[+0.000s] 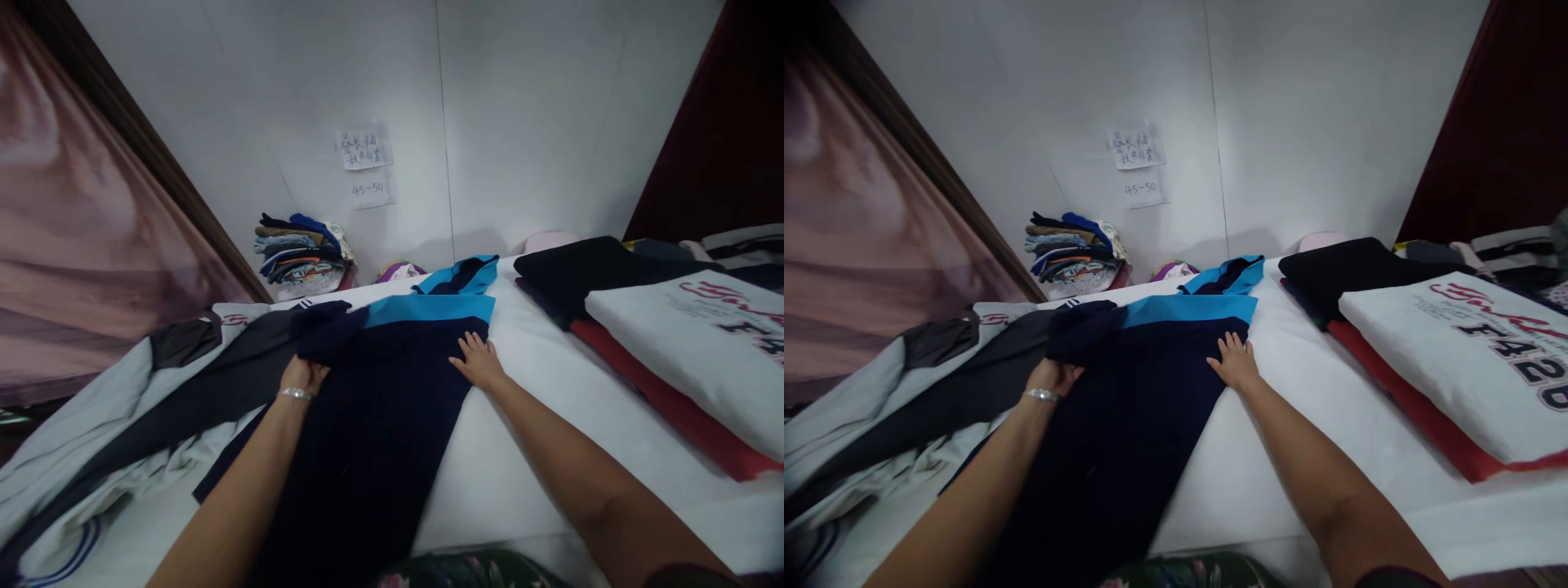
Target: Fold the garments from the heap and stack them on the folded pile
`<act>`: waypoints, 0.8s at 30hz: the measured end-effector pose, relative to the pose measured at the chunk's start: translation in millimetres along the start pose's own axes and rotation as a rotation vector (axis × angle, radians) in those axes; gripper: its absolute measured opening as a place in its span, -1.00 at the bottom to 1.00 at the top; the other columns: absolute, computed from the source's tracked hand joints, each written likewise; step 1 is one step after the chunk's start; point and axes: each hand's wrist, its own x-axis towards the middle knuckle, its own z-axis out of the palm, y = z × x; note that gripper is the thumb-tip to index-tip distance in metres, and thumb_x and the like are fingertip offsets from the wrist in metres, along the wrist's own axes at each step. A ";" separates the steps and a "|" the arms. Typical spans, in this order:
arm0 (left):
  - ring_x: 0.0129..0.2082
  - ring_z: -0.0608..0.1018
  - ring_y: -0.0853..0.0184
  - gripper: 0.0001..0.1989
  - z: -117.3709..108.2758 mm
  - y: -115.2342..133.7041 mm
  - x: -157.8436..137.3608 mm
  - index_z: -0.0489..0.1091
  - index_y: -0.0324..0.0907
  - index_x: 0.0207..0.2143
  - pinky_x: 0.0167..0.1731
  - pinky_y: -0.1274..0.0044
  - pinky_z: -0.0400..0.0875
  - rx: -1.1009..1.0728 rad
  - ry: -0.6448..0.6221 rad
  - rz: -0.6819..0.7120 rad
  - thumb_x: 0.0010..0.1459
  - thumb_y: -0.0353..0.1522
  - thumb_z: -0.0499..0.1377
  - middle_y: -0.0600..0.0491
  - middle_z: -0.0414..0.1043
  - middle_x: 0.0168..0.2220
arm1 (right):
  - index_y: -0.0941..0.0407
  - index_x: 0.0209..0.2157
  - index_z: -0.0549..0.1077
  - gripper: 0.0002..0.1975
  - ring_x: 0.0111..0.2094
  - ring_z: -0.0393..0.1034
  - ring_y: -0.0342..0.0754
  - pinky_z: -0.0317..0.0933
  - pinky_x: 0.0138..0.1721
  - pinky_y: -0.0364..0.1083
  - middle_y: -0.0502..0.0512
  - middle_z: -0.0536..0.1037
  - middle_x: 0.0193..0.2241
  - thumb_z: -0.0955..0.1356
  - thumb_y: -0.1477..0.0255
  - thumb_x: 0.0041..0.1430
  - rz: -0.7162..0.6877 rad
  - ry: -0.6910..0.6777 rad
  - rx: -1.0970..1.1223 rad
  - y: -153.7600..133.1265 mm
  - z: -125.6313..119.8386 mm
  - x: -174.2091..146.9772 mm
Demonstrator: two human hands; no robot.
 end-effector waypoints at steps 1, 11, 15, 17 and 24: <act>-0.27 0.57 0.31 -0.73 -8.6 -13.2 -6.1 0.41 -0.12 -0.10 -0.19 0.40 0.49 0.058 0.007 -0.041 0.13 -0.42 0.07 -0.01 0.52 -0.23 | 0.21 0.28 0.08 -0.29 0.34 -0.29 0.12 -0.33 0.25 0.20 0.24 -0.05 0.33 0.08 0.04 0.27 -0.002 0.001 -0.001 0.3 0.4 0.0; 0.15 0.35 0.12 -0.41 -57.1 -84.3 -48.7 0.26 -0.15 0.12 0.09 0.28 0.32 0.739 0.057 0.429 -0.02 -0.51 0.16 -0.13 0.27 0.15 | 0.20 0.28 0.08 -0.31 0.34 -0.31 0.11 -0.33 0.25 0.19 0.24 -0.06 0.34 0.08 0.05 0.28 0.006 -0.011 -0.017 2.0 2.2 0.4; 0.23 0.21 0.07 -0.47 -50.8 -83.9 -63.7 0.28 -0.16 0.13 0.18 0.21 0.16 1.215 -0.047 0.814 0.07 -0.38 0.19 -0.12 0.17 0.23 | 0.20 0.28 0.08 -0.31 0.34 -0.29 0.11 -0.32 0.25 0.19 0.22 -0.05 0.34 0.09 0.05 0.28 -0.001 0.001 -0.030 3.7 4.3 0.8; 0.22 0.24 0.08 -0.47 -43.7 -81.3 -63.6 0.26 -0.17 0.14 0.16 0.23 0.19 1.341 -0.056 0.806 0.10 -0.31 0.19 -0.14 0.18 0.23 | 0.20 0.28 0.09 -0.32 0.34 -0.29 0.11 -0.30 0.25 0.19 0.22 -0.04 0.33 0.09 0.06 0.28 -0.004 0.005 -0.033 4.6 4.8 0.4; 0.18 0.27 0.04 -0.39 -24.7 -75.1 -42.0 0.26 -0.18 0.14 0.12 0.20 0.18 1.427 0.000 0.607 0.04 -0.25 0.26 -0.16 0.24 0.19 | 0.18 0.26 0.12 -0.33 0.34 -0.25 0.12 -0.28 0.24 0.19 0.24 -0.01 0.33 0.09 0.06 0.28 -0.014 0.021 -0.039 8.2 7.5 -0.1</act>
